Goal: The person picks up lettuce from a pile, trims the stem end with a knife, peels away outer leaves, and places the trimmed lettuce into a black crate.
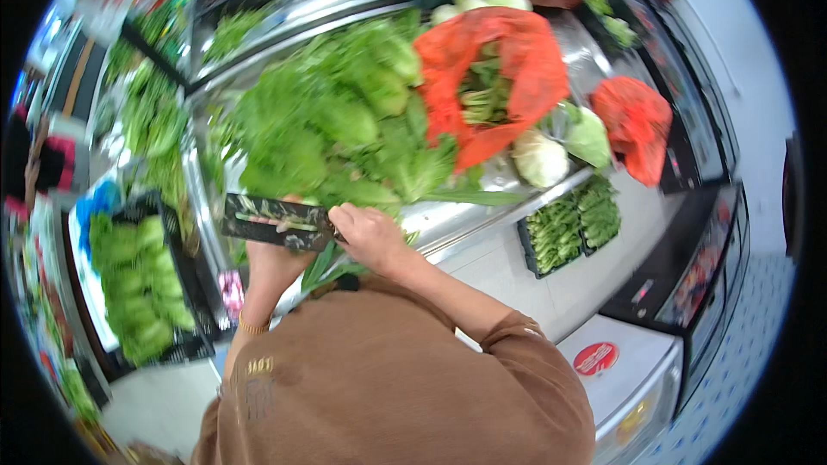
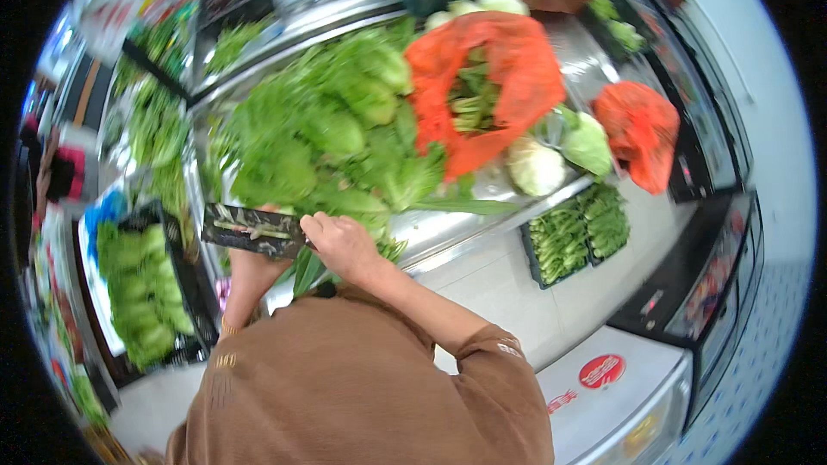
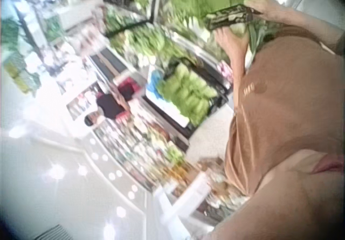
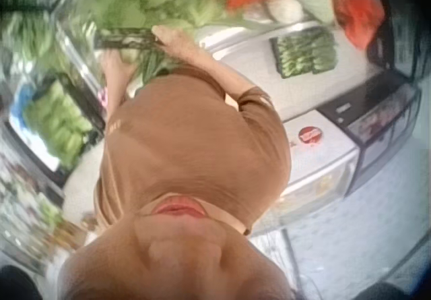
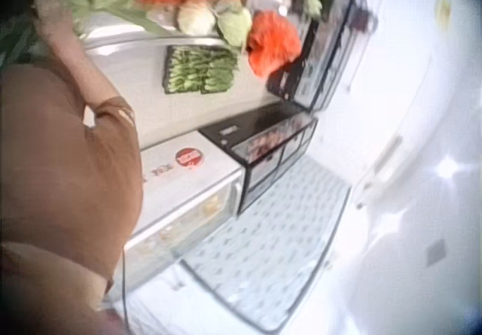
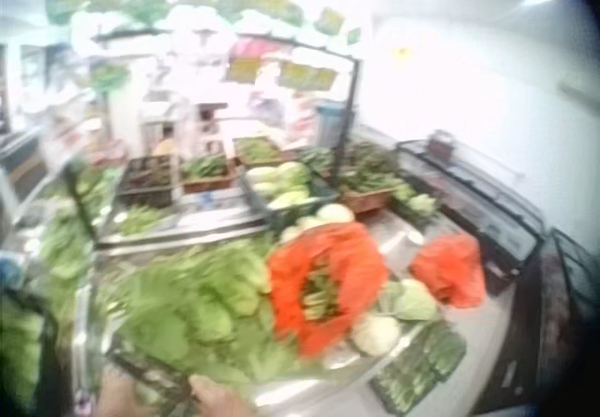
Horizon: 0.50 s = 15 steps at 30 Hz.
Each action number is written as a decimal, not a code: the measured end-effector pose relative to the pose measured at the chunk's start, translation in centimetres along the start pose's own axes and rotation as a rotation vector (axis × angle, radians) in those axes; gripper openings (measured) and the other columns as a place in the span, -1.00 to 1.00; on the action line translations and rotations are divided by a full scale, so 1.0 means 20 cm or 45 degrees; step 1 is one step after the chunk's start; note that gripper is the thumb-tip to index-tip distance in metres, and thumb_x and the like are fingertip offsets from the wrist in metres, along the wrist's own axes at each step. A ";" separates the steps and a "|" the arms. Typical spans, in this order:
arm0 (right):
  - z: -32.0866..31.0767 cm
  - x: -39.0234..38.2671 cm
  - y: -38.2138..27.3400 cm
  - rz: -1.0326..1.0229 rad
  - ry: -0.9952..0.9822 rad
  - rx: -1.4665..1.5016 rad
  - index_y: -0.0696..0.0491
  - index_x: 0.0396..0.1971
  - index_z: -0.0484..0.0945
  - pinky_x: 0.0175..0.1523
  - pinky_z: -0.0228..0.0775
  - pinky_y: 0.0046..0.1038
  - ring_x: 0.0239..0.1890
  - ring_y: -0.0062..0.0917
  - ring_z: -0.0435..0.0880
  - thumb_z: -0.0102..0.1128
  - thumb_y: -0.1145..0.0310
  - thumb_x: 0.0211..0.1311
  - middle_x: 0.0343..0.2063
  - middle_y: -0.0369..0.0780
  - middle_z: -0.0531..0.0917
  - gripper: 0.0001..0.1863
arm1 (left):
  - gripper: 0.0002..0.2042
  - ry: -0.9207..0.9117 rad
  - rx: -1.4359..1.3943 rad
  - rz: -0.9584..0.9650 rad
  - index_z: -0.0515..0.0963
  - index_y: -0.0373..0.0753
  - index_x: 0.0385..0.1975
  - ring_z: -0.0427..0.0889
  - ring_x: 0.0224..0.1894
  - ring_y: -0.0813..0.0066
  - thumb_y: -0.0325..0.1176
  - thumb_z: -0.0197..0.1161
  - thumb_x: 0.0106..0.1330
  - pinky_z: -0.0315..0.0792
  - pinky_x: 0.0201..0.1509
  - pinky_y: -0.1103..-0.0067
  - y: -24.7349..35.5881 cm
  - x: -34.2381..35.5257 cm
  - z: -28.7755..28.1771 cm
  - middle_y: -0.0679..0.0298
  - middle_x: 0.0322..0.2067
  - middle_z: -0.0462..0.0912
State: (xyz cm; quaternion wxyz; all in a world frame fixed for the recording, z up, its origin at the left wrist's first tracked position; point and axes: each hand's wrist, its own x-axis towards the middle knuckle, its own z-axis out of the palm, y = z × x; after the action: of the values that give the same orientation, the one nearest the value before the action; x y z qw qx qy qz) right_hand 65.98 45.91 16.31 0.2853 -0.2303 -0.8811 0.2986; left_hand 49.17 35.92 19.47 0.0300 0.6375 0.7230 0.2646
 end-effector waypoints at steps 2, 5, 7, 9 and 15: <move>-0.01 -0.14 0.27 0.326 -0.043 -0.091 0.09 -0.28 0.36 -0.33 0.45 -0.19 -0.38 -0.06 0.60 0.17 0.47 0.06 -0.47 -0.07 0.57 -0.77 | -0.44 -0.037 -0.023 -0.099 0.50 -0.24 -0.12 0.46 -0.08 0.01 -0.43 0.40 -0.29 0.34 0.04 0.28 0.08 0.05 -0.07 0.14 -0.14 0.54; -0.01 -0.30 0.59 0.663 0.043 0.072 0.11 -0.27 0.36 -0.38 0.44 -0.28 -0.45 -0.19 0.62 0.20 0.43 0.07 -0.55 -0.11 0.56 -0.75 | -0.41 -0.008 -0.137 -0.047 0.48 -0.23 -0.07 0.43 -0.04 0.06 -0.51 0.37 -0.29 0.31 0.12 0.33 0.10 0.06 -0.16 0.12 -0.08 0.52; -0.10 -0.31 0.54 0.962 0.128 0.693 0.08 -0.27 0.37 -0.42 0.44 -0.40 -0.56 -0.47 0.60 0.24 0.32 0.17 -0.66 -0.25 0.52 -0.74 | -0.41 0.068 -0.109 0.038 0.47 -0.22 -0.06 0.42 -0.01 0.06 -0.54 0.36 -0.27 0.29 0.16 0.32 0.16 0.08 -0.15 0.13 -0.01 0.52; -0.09 -0.30 0.51 0.975 0.114 1.314 0.04 -0.25 0.38 -0.44 0.43 -0.48 -0.55 -0.57 0.57 0.25 0.25 0.23 -0.60 -0.31 0.54 -0.73 | -0.42 0.237 -0.060 0.200 0.48 -0.21 -0.06 0.41 0.03 0.06 -0.57 0.37 -0.26 0.28 0.18 0.32 0.17 0.15 -0.13 0.16 0.04 0.51; 0.04 -0.13 0.28 0.830 0.129 2.492 0.04 0.04 0.41 0.05 0.52 -0.35 -0.01 -0.47 0.59 0.12 0.16 0.38 0.04 -0.18 0.56 -0.64 | -0.47 0.278 0.009 0.784 0.52 0.04 -0.02 0.34 0.20 0.09 -0.51 0.36 -0.11 0.15 0.31 0.09 0.19 0.24 -0.03 0.13 0.18 0.39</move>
State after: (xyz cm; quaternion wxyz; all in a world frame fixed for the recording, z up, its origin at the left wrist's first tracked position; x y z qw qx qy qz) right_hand 68.63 48.12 11.28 0.2899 -0.1372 -0.1340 0.9376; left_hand 51.47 40.30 22.98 -0.1313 0.7942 0.4961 0.3255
